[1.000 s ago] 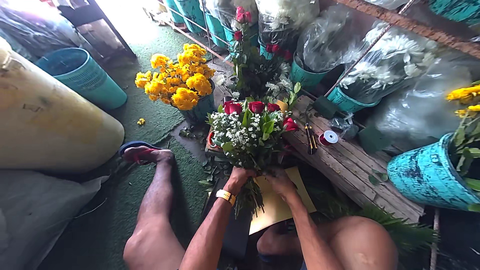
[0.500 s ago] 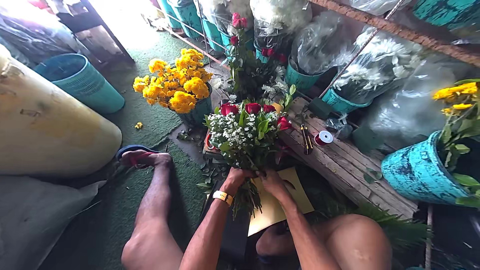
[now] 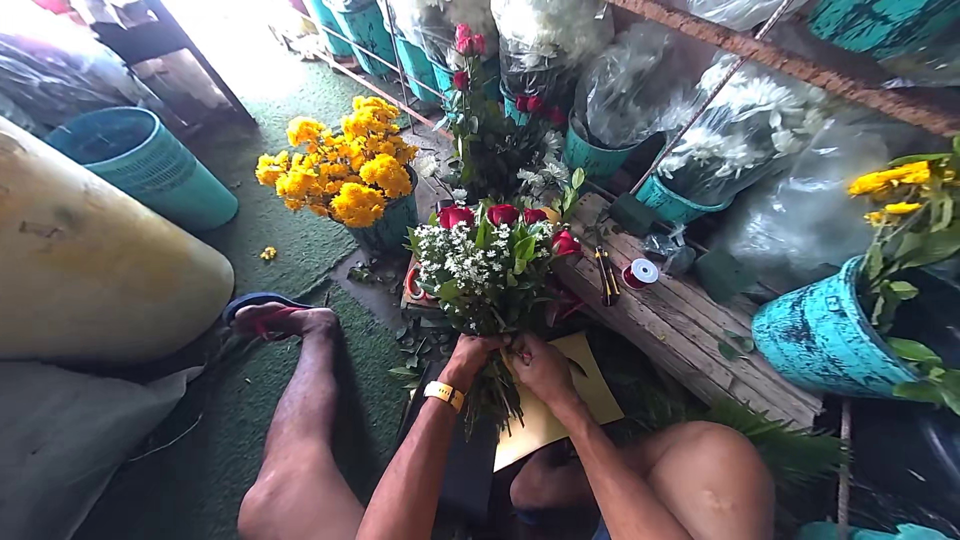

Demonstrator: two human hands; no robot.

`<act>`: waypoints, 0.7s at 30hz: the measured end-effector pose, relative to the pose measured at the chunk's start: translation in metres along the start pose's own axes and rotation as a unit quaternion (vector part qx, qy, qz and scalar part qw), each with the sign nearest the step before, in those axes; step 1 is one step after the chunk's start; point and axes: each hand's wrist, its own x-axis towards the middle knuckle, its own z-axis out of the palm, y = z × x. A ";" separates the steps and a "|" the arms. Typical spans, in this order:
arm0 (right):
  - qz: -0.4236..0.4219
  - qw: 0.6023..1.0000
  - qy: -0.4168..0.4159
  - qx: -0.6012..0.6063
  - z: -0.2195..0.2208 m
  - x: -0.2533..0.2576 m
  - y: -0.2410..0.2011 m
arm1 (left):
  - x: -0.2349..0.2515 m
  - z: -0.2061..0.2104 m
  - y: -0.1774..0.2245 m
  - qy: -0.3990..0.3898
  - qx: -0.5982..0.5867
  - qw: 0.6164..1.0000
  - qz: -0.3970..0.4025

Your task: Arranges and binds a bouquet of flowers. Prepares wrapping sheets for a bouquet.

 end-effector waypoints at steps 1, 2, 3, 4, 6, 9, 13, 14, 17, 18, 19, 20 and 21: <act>-0.052 0.996 0.059 -0.034 0.008 -0.001 0.003 | -0.002 0.001 0.002 -0.001 -0.004 1.000 -0.004; -0.117 0.983 0.131 -0.058 0.017 0.002 0.009 | -0.003 0.001 0.003 -0.003 -0.011 1.000 -0.006; -0.173 0.964 0.189 -0.075 0.023 0.006 0.013 | -0.005 0.000 0.005 -0.004 -0.019 1.000 -0.007; -0.210 0.948 0.224 -0.084 0.026 0.009 0.016 | -0.008 -0.001 0.008 -0.006 -0.026 1.000 -0.008; -0.253 0.929 0.256 -0.082 0.027 0.009 0.019 | -0.015 -0.003 0.011 -0.009 -0.034 0.999 -0.010; -0.287 0.914 0.281 -0.058 0.024 0.002 0.017 | -0.030 0.000 0.018 -0.010 -0.038 0.999 -0.013; -0.283 0.921 0.264 -0.044 0.011 -0.018 0.001 | -0.057 0.004 0.026 -0.029 -0.027 0.999 0.024; -0.249 0.944 0.217 -0.020 0.001 -0.028 -0.007 | -0.064 0.004 0.026 -0.037 -0.015 0.998 0.043; -0.024 0.982 -0.026 0.187 -0.045 -0.054 -0.037 | -0.092 0.005 0.024 -0.065 0.023 0.992 0.108; 0.053 0.947 -0.086 0.305 -0.053 -0.058 -0.040 | -0.102 0.006 0.023 -0.067 0.040 0.989 0.129; 0.117 0.877 -0.144 0.442 -0.055 -0.062 -0.040 | -0.112 0.007 0.022 -0.074 0.050 0.984 0.157; 0.162 0.783 -0.206 0.564 -0.056 -0.067 -0.037 | -0.120 0.009 0.022 -0.084 0.054 0.978 0.186; 0.174 0.699 -0.263 0.641 -0.055 -0.072 -0.031 | -0.129 0.010 0.022 -0.093 0.054 0.972 0.211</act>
